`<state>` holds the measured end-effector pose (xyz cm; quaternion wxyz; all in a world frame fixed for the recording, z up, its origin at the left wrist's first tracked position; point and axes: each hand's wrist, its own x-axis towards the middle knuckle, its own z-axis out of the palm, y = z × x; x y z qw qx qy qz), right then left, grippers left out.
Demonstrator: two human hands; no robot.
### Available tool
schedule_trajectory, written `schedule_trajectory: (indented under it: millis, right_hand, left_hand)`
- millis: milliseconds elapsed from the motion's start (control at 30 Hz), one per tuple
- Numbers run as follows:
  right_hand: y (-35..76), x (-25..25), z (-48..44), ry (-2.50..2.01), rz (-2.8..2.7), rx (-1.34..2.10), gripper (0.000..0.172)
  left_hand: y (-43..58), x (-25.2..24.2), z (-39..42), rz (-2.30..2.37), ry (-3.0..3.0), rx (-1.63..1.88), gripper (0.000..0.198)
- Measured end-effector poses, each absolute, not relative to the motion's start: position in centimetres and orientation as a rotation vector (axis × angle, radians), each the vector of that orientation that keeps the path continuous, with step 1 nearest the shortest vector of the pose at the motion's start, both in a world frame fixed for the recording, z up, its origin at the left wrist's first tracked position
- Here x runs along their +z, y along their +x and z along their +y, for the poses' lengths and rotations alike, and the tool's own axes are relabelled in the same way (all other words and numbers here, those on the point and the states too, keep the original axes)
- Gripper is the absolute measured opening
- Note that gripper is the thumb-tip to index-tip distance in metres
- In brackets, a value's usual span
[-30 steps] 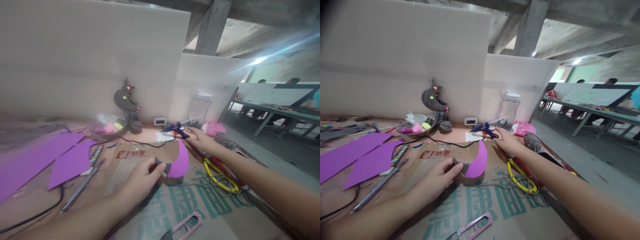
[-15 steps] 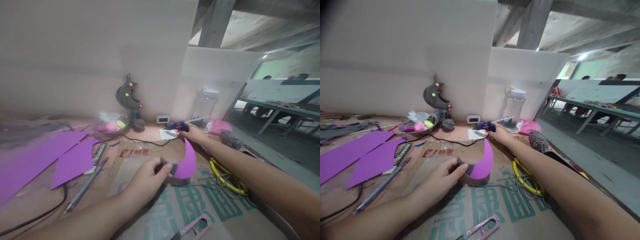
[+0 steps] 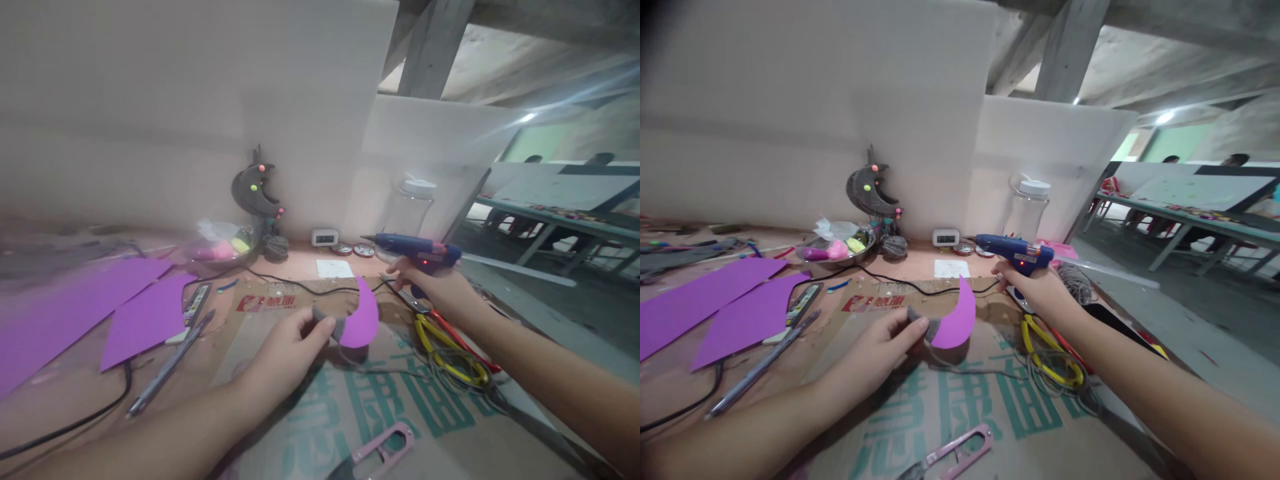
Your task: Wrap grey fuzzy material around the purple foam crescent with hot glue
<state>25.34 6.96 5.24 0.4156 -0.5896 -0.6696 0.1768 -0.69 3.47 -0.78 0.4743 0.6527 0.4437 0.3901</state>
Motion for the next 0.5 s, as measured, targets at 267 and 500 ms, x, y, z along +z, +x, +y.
schedule_trajectory:
  millis: [267,500]
  right_hand:
    - [24.1,2.7,0.3,-1.399,-1.896,0.591,0.025]
    - [23.7,1.8,-0.8,-1.248,-2.066,0.573,0.027]
  left_hand:
    - [-1.1,-0.1,3.5,1.160,1.568,0.992,0.036]
    - [-1.1,0.5,3.1,1.201,1.598,0.994,0.033]
